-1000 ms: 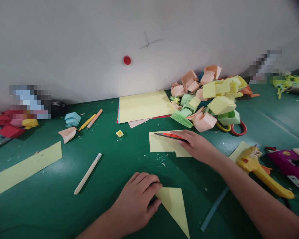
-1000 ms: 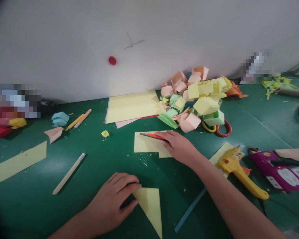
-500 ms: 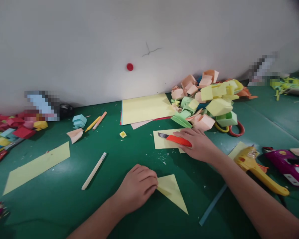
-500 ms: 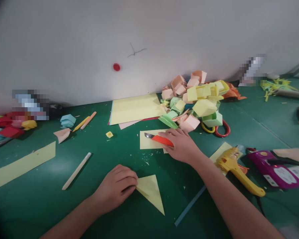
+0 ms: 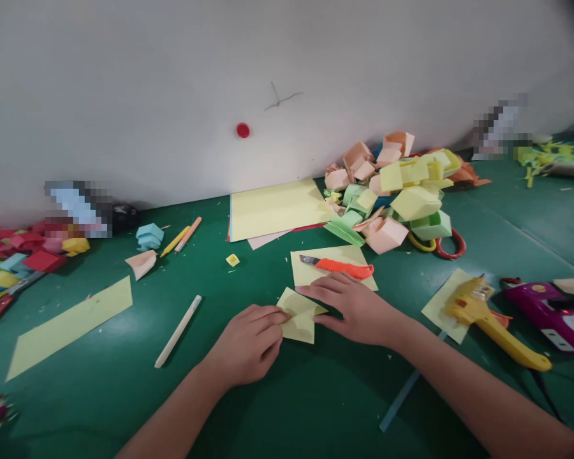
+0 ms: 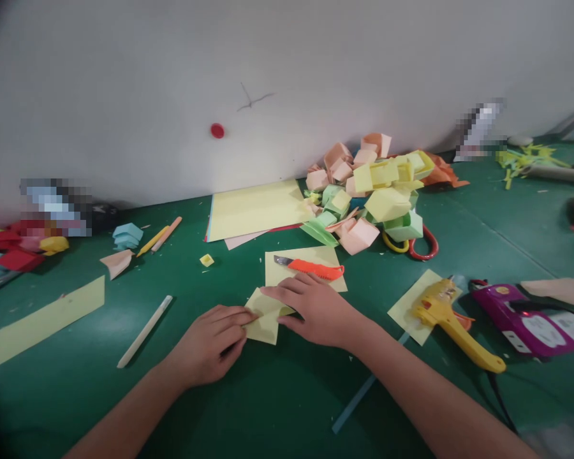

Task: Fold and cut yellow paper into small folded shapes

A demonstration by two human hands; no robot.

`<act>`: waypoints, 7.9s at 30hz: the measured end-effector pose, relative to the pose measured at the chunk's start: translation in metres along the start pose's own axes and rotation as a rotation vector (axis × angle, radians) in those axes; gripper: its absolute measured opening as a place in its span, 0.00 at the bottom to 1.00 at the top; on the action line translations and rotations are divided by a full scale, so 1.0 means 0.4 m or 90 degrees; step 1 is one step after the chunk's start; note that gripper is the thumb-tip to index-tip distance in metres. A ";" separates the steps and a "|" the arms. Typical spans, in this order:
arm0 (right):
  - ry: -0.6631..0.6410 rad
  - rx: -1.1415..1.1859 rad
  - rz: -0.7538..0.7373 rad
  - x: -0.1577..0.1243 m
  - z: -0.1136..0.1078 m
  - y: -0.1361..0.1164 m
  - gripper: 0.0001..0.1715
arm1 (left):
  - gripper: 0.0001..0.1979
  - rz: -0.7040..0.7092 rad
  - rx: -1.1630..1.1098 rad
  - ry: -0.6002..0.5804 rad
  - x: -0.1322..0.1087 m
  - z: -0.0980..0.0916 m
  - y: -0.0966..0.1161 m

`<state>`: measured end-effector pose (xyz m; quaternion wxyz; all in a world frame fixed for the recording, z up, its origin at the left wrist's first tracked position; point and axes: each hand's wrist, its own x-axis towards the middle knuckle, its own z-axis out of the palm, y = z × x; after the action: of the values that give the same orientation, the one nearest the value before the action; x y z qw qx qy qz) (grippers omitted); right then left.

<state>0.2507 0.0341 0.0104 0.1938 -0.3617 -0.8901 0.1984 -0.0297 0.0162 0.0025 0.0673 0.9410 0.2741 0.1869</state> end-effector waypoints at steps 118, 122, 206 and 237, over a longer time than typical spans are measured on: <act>0.024 0.104 0.092 -0.005 0.047 -0.032 0.19 | 0.21 -0.200 -0.015 0.031 -0.012 0.036 0.037; 0.033 0.055 0.100 -0.005 0.043 -0.025 0.19 | 0.27 -0.223 -0.027 0.004 -0.010 0.037 0.035; -0.022 -0.035 0.164 -0.006 0.050 -0.022 0.26 | 0.23 -0.103 0.012 -0.112 -0.007 0.029 0.039; -0.005 -0.023 0.180 -0.006 0.039 -0.021 0.24 | 0.27 -0.097 0.018 -0.148 0.002 0.017 0.045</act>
<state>0.2399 0.0234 0.0008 0.1536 -0.4862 -0.8344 0.2092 -0.0177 0.0016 0.0007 0.0995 0.9336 0.3375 0.0672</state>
